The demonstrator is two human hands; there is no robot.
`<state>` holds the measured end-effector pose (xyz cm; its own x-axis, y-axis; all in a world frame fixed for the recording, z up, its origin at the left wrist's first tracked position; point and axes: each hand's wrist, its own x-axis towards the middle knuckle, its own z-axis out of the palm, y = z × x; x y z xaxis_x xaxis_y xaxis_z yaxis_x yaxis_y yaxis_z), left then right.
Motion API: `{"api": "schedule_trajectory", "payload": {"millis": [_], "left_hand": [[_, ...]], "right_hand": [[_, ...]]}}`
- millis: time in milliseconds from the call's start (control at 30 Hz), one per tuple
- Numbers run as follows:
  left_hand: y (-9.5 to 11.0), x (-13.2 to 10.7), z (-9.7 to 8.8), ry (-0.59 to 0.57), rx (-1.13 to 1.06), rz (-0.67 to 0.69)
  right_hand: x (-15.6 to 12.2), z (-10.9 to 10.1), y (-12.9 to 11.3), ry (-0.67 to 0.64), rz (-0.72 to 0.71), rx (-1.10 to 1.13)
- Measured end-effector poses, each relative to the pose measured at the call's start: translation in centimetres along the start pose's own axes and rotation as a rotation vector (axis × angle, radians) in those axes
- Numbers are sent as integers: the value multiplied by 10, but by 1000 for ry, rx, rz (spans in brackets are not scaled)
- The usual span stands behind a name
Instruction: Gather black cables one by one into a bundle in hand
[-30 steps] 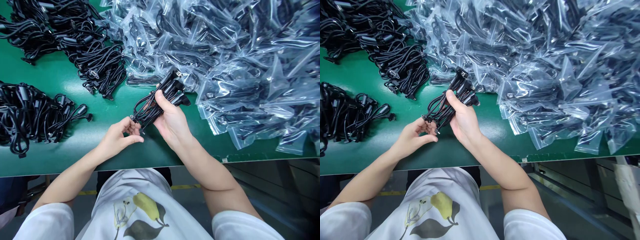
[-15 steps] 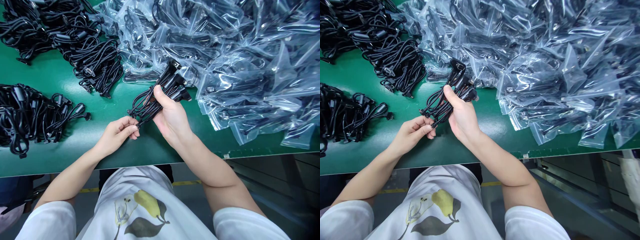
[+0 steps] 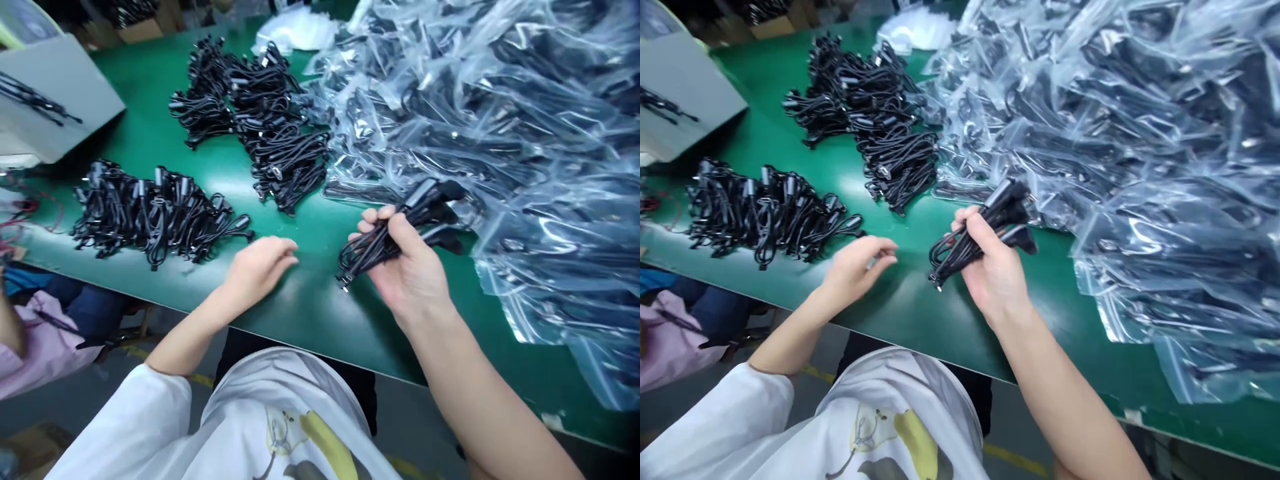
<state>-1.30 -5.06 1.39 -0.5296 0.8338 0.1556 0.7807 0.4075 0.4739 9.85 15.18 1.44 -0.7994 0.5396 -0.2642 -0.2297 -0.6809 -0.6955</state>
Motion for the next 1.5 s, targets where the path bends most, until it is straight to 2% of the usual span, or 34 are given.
{"api": "schedule_trajectory", "payload": {"millis": [67,100,167,233,267,333,400,467,600,667,733,833,933,1033,1133,1333,1500], "left_hand": [[-24,-12,-19,177,314,-124],[-36,-16,-27,183,441,-194],[-58,-21,-38,66,590,-294],[-71,-22,-44,-20,609,-330],[-72,-22,-46,-6,572,-331],[-66,-21,-51,103,387,-326],[-50,-18,-53,183,53,-340],[-30,-13,-51,169,-344,-347],[7,11,-24,105,-981,-342],[20,25,-4,94,-1208,-382],[27,35,13,61,-1331,-399],[26,43,25,-29,-1361,-377],[16,45,23,-74,-1399,-416],[7,47,16,77,-1426,-480],[2,47,10,207,-1350,-509],[-2,44,7,203,-1109,-408],[-3,44,3,166,-1125,-446]], "right_hand": [[-5,4,-1,-39,33,-31],[-7,5,-1,-59,54,-50],[-12,9,2,-95,91,-73],[-15,12,5,-130,111,-77],[-15,13,6,-152,122,-76],[-14,13,9,-189,148,-83],[-13,12,10,-209,169,-107],[-13,12,10,-212,183,-142],[-16,12,16,-209,171,-257],[-16,10,22,-222,128,-322],[-14,6,28,-221,73,-386],[-11,0,31,-171,16,-521],[-12,-1,27,-177,7,-685],[-17,3,19,-260,5,-841],[-21,8,16,-338,64,-896],[-23,8,19,-333,77,-905],[-24,8,19,-320,82,-910]]}}
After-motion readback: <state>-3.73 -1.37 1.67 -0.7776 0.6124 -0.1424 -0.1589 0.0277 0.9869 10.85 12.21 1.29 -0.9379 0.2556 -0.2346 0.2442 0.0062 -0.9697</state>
